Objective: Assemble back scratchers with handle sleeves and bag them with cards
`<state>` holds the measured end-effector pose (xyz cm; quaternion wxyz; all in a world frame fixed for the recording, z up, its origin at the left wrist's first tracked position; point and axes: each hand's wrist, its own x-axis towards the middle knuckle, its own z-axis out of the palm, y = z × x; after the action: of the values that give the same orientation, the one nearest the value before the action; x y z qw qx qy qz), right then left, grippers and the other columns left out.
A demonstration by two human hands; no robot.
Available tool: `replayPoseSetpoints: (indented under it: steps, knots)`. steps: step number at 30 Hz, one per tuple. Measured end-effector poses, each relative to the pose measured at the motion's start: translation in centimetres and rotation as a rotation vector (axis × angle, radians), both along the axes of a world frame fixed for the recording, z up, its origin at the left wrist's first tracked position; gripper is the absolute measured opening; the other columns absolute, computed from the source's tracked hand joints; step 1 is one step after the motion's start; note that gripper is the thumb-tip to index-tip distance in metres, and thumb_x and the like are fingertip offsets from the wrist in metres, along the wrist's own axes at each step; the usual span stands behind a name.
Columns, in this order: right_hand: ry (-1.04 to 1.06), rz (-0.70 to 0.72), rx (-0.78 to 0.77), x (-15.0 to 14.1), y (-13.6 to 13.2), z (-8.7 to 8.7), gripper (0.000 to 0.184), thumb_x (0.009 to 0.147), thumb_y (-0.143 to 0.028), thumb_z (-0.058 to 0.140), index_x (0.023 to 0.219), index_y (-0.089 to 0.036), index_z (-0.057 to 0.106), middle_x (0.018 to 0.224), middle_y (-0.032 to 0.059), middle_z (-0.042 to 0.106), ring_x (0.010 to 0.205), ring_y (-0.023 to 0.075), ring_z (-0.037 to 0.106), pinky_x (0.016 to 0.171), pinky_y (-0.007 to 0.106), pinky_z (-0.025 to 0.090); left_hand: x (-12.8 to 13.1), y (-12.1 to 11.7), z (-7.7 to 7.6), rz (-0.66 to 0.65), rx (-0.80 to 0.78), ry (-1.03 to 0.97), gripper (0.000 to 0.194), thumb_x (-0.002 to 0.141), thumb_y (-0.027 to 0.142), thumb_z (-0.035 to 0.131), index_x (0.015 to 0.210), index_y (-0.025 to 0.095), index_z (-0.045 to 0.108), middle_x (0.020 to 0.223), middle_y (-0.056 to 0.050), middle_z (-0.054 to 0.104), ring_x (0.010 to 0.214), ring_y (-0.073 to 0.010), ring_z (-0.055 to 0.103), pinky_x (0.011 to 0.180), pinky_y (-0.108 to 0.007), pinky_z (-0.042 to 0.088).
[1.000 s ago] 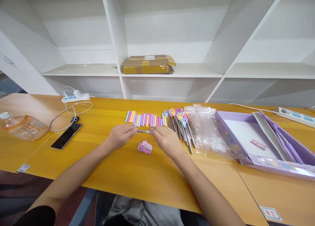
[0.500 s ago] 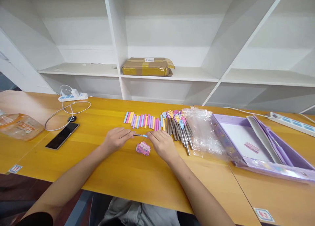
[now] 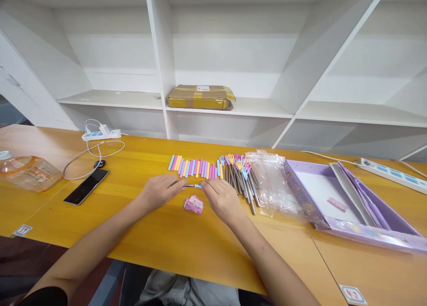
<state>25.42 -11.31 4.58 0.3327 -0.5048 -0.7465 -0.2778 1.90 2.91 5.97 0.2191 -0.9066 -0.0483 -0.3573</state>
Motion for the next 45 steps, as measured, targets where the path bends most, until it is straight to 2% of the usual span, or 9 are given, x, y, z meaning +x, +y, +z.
replayPoseSetpoints:
  steps: [3, 7, 13, 16, 22, 29, 35, 41, 45]
  knots:
    - [-0.012, -0.002, 0.008, -0.1, -0.3, 0.8, 0.018, 0.105, -0.007, 0.057, 0.116, -0.016, 0.067, 0.097, 0.0059, 0.076, 0.087, 0.0163, 0.065, 0.079, 0.031, 0.046, 0.6, -0.5, 0.9, 0.002, -0.012, 0.008, 0.013, 0.11, 0.029, 0.056, 0.111, 0.021, 0.067, 0.077, 0.001, 0.066, 0.064, -0.0141, 0.059, 0.055, -0.032, 0.036]
    - [-0.043, -0.023, 0.013, -0.1, -0.9, 1.4, 0.016, 0.104, -0.007, 0.058, 0.115, -0.016, 0.067, 0.096, 0.0063, 0.075, 0.085, 0.0166, 0.064, 0.077, 0.032, 0.043, 1.2, -0.8, 1.9, -0.049, -0.027, 0.002, 0.015, 0.11, 0.022, 0.056, 0.098, 0.019, 0.065, 0.076, 0.0, 0.065, 0.069, -0.0152, 0.059, 0.061, -0.032, 0.038]
    - [-0.054, -0.037, 0.01, -0.1, -1.8, 1.4, 0.018, 0.105, -0.008, 0.056, 0.117, -0.015, 0.067, 0.095, 0.0068, 0.074, 0.086, 0.0172, 0.063, 0.078, 0.032, 0.042, 1.1, -0.9, 2.4, -0.059, 0.003, 0.046, 0.022, 0.111, 0.022, 0.051, 0.094, 0.019, 0.065, 0.075, -0.001, 0.062, 0.071, -0.0167, 0.058, 0.062, -0.033, 0.039]
    - [-0.059, -0.039, 0.007, 0.0, -2.3, 1.2, 0.02, 0.105, -0.008, 0.055, 0.12, -0.015, 0.067, 0.095, 0.0064, 0.074, 0.085, 0.0168, 0.062, 0.078, 0.032, 0.043, 0.5, -0.9, 2.5, -0.054, 0.016, 0.068, 0.023, 0.111, 0.023, 0.051, 0.094, 0.019, 0.065, 0.075, 0.0, 0.061, 0.069, -0.0161, 0.057, 0.06, -0.032, 0.037]
    - [-0.063, -0.036, 0.036, 0.4, -3.2, 1.0, 0.024, 0.103, -0.005, 0.056, 0.121, -0.015, 0.067, 0.1, 0.0074, 0.076, 0.088, 0.0168, 0.065, 0.081, 0.031, 0.049, -1.1, -0.3, 2.8, 0.003, -0.015, 0.167, 0.036, 0.115, 0.032, 0.041, 0.092, 0.019, 0.065, 0.07, 0.0, 0.058, 0.059, -0.0142, 0.052, 0.05, -0.033, 0.017]
    - [-0.085, -0.061, 0.111, 2.3, -4.9, 0.2, 0.037, 0.1, 0.002, 0.057, 0.131, -0.017, 0.066, 0.108, 0.0089, 0.079, 0.09, 0.0166, 0.072, 0.08, 0.029, 0.055, -3.6, 0.9, 3.3, 0.068, -0.002, 0.215, 0.038, 0.115, 0.034, 0.041, 0.09, 0.02, 0.066, 0.069, 0.0, 0.059, 0.057, -0.0141, 0.051, 0.051, -0.032, 0.015]
    - [-0.14, -0.092, 0.159, 7.4, -8.5, -1.0, 0.046, 0.098, -0.001, 0.062, 0.139, -0.022, 0.067, 0.12, 0.0097, 0.079, 0.1, 0.0187, 0.078, 0.081, 0.028, 0.061, -8.0, 4.3, 3.3, 0.119, 0.025, 0.23, 0.033, 0.113, 0.035, 0.046, 0.092, 0.022, 0.068, 0.07, 0.0, 0.061, 0.058, -0.0141, 0.051, 0.051, -0.031, 0.021]
    - [-0.235, -0.303, 0.257, 16.0, -13.9, -1.8, 0.044, 0.096, -0.004, 0.063, 0.135, -0.024, 0.067, 0.108, 0.0042, 0.082, 0.087, 0.0132, 0.08, 0.079, 0.021, 0.059, -14.5, 8.8, 3.1, 0.122, 0.043, 0.194, 0.027, 0.113, 0.032, 0.049, 0.096, 0.022, 0.067, 0.072, 0.001, 0.063, 0.064, -0.0137, 0.055, 0.055, -0.028, 0.028]
    - [-0.216, -0.395, 0.182, 20.3, -16.5, -3.2, 0.046, 0.093, -0.003, 0.06, 0.13, -0.029, 0.068, 0.103, 0.0016, 0.082, 0.078, 0.0086, 0.078, 0.067, 0.015, 0.055, -16.1, 9.6, 2.8, 0.162, 0.011, 0.26, 0.032, 0.114, 0.036, 0.046, 0.094, 0.022, 0.067, 0.071, 0.0, 0.061, 0.064, -0.0141, 0.055, 0.055, -0.029, 0.029]
